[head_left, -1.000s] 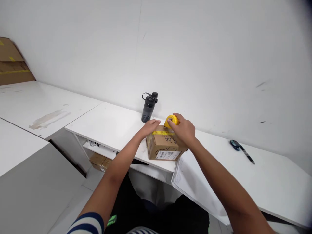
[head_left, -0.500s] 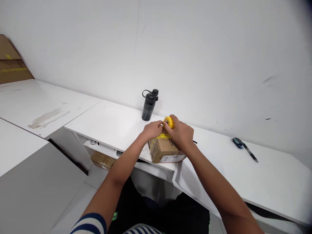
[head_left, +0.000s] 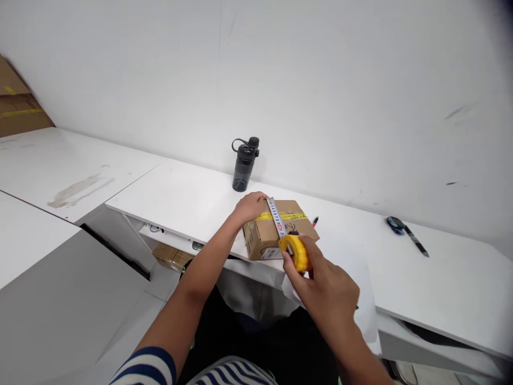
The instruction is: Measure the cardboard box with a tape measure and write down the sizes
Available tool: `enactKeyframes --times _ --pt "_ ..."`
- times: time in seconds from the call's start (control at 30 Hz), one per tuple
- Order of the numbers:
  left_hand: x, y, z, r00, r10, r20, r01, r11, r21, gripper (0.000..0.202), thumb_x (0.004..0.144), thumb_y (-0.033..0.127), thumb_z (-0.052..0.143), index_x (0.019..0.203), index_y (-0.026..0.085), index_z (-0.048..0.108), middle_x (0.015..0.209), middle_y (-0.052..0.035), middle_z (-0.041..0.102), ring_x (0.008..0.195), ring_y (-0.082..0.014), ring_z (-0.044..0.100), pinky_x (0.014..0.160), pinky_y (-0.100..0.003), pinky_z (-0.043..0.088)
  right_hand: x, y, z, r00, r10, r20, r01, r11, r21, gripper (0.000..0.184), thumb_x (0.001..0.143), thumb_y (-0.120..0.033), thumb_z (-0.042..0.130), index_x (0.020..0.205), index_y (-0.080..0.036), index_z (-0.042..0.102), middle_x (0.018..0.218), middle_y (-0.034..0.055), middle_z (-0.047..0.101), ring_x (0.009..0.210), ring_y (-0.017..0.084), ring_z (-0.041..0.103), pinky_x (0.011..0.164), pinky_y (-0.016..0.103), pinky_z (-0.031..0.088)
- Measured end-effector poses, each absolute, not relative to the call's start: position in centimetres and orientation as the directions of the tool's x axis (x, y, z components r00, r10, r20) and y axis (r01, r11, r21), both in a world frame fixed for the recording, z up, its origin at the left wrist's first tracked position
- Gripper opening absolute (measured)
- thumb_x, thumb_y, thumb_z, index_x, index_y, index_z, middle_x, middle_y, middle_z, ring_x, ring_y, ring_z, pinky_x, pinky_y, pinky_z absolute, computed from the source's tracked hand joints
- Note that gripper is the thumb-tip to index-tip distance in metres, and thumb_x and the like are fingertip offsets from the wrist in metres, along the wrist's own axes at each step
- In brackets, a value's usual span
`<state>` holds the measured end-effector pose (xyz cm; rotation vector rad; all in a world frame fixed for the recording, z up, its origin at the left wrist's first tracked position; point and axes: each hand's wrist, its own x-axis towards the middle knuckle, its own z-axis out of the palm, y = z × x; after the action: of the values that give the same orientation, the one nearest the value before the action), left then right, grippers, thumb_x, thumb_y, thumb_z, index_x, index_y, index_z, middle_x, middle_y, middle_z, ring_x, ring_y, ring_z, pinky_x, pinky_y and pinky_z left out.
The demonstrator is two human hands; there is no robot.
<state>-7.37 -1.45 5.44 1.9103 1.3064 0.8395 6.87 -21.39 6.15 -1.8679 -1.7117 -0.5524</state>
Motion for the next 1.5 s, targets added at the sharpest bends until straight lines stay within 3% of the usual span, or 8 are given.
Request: enactKeyframes --times 0.13,0.33,0.53,0.83,1.07,1.2,1.37,1.5 --pt "-7.3 -1.2 5.3 0.303 0.939 0.163 0.504 -0.303 0.809 0.035 0.088 0.022 0.043 0.109 0.016 0.071 0.118 -0.0085 0.071 0.108 -0.0235 0.063 0.097 -0.032 0.047 7.5 -22.6 5.2 0.068 0.748 0.660 0.997 -0.033 -0.064 0.046 0.091 -0.052 0.052 0.125 -0.023 0.064 0.058 0.0049 0.066 0.053 0.021 0.062 0.054 0.029 0.040" --pt "-7.4 -1.4 5.6 0.305 0.941 0.146 0.542 -0.297 0.786 0.036 0.089 0.022 0.041 0.110 0.018 0.070 0.118 -0.0062 0.071 0.107 -0.0220 0.064 0.095 -0.031 0.047 7.8 -20.9 5.3 0.018 0.653 0.757 1.000 -0.014 -0.012 0.048 0.090 -0.050 0.057 0.125 -0.017 0.064 0.055 -0.0003 0.065 0.049 0.017 0.060 0.050 0.025 0.030" --pt "-7.3 -1.4 5.7 0.279 0.951 0.131 0.575 -0.275 0.770 0.036 0.089 0.022 0.040 0.108 0.019 0.070 0.116 -0.0067 0.072 0.104 -0.0223 0.065 0.091 -0.032 0.049 7.6 -19.7 6.0 0.049 0.666 0.745 0.999 -0.016 -0.051 0.049 0.090 -0.053 0.055 0.124 -0.019 0.065 0.051 -0.0015 0.063 0.044 0.016 0.055 0.048 0.025 0.024" --pt "-7.7 -1.6 5.7 0.296 0.941 0.166 0.572 -0.314 0.758 0.034 0.091 0.025 0.040 0.108 0.020 0.068 0.119 -0.0063 0.070 0.108 -0.0227 0.063 0.096 -0.034 0.046 6.3 -13.9 8.8 0.090 0.878 0.471 0.986 -0.011 -0.169 0.051 0.093 -0.050 0.045 0.136 -0.022 0.051 0.087 0.0063 0.075 0.067 0.023 0.067 0.051 0.028 0.028" --pt "-7.7 -1.2 5.1 0.285 0.940 0.186 0.559 -0.320 0.765 0.024 0.089 0.025 0.042 0.089 0.019 0.066 0.091 -0.0056 0.070 0.083 -0.0208 0.062 0.081 -0.034 0.050 5.7 -8.4 11.0 -0.045 0.966 0.253 0.984 0.087 -0.157 0.056 0.095 -0.048 0.042 0.143 -0.020 0.040 0.092 0.0101 0.074 0.080 0.029 0.069 0.058 0.030 0.037" --pt "-7.8 -1.7 5.5 0.291 0.935 0.204 0.532 -0.335 0.778 0.030 0.092 0.026 0.041 0.106 0.018 0.066 0.105 -0.0072 0.070 0.095 -0.0208 0.063 0.087 -0.033 0.050 7.3 -8.4 11.1 -0.071 0.962 0.265 0.976 0.122 -0.182 0.063 0.093 -0.052 0.045 0.146 -0.021 0.036 0.094 0.0112 0.075 0.082 0.030 0.069 0.062 0.032 0.041" --pt "-11.6 -3.1 4.7 0.234 0.945 0.230 0.350 -0.302 0.887 0.054 0.095 0.038 0.045 0.145 0.018 0.045 0.123 -0.0094 0.067 0.107 -0.0213 0.063 0.096 -0.034 0.048 11.4 -10.2 10.5 0.130 0.919 0.371 0.883 0.063 -0.465 0.071 0.087 -0.066 0.047 0.145 -0.026 0.038 0.093 0.0087 0.073 0.081 0.031 0.068 0.069 0.039 0.047" --pt "-15.2 -4.5 1.7 0.092 0.939 0.332 0.326 -0.343 0.881 0.044 0.096 0.045 0.043 0.124 0.019 0.064 0.128 -0.0090 0.066 0.119 -0.0223 0.059 0.106 -0.038 0.043 12.7 -10.3 8.6 0.149 0.892 0.427 0.474 0.315 -0.822 0.065 0.081 -0.063 0.061 0.133 -0.027 0.046 0.107 0.0063 0.068 0.089 0.025 0.066 0.076 0.040 0.054"
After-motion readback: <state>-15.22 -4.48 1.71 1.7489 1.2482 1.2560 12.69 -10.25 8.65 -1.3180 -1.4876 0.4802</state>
